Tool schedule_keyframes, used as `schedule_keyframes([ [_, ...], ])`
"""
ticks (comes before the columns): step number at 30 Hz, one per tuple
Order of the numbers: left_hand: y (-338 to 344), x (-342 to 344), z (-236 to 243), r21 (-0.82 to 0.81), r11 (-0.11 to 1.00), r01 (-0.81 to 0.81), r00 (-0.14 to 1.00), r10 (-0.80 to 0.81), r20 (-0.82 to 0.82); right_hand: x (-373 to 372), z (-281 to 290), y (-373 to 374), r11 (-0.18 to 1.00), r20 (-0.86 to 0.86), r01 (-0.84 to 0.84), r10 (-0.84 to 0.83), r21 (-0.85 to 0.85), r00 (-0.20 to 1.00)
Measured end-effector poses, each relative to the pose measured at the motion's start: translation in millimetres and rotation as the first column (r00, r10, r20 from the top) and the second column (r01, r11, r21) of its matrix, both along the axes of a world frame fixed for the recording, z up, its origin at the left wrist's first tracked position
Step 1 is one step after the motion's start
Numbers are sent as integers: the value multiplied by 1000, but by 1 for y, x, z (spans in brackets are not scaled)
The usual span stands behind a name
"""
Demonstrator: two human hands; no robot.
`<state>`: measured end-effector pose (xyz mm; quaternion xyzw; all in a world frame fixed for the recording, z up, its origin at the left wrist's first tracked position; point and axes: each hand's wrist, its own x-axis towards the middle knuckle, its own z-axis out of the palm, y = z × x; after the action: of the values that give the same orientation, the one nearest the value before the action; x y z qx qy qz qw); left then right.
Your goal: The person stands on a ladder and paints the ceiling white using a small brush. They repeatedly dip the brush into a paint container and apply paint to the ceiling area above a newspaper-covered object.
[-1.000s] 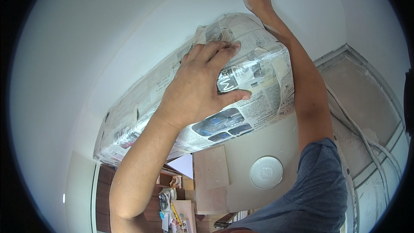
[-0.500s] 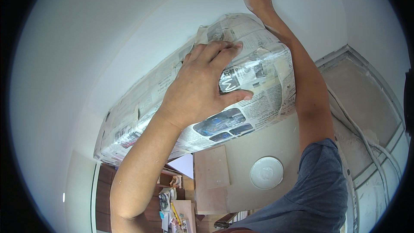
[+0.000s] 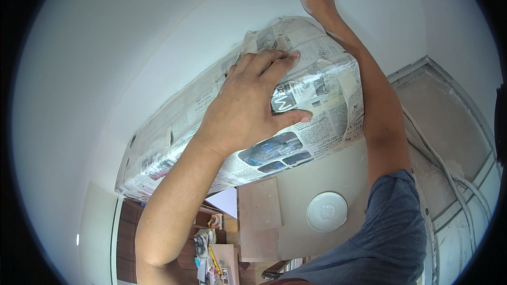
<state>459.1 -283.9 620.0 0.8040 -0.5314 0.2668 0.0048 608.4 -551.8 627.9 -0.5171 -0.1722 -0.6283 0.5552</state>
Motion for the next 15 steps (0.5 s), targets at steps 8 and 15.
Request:
schedule_keyframes([
  [8,1,0,0,1,1000,-10,1000,10,-7,-3,0,1,1000,-33,21,-21,-9,999],
  [15,2,-2,-1,6,1000,-19,999,19,-50,0,-5,5,1000,-26,-21,20,-8,999],
])
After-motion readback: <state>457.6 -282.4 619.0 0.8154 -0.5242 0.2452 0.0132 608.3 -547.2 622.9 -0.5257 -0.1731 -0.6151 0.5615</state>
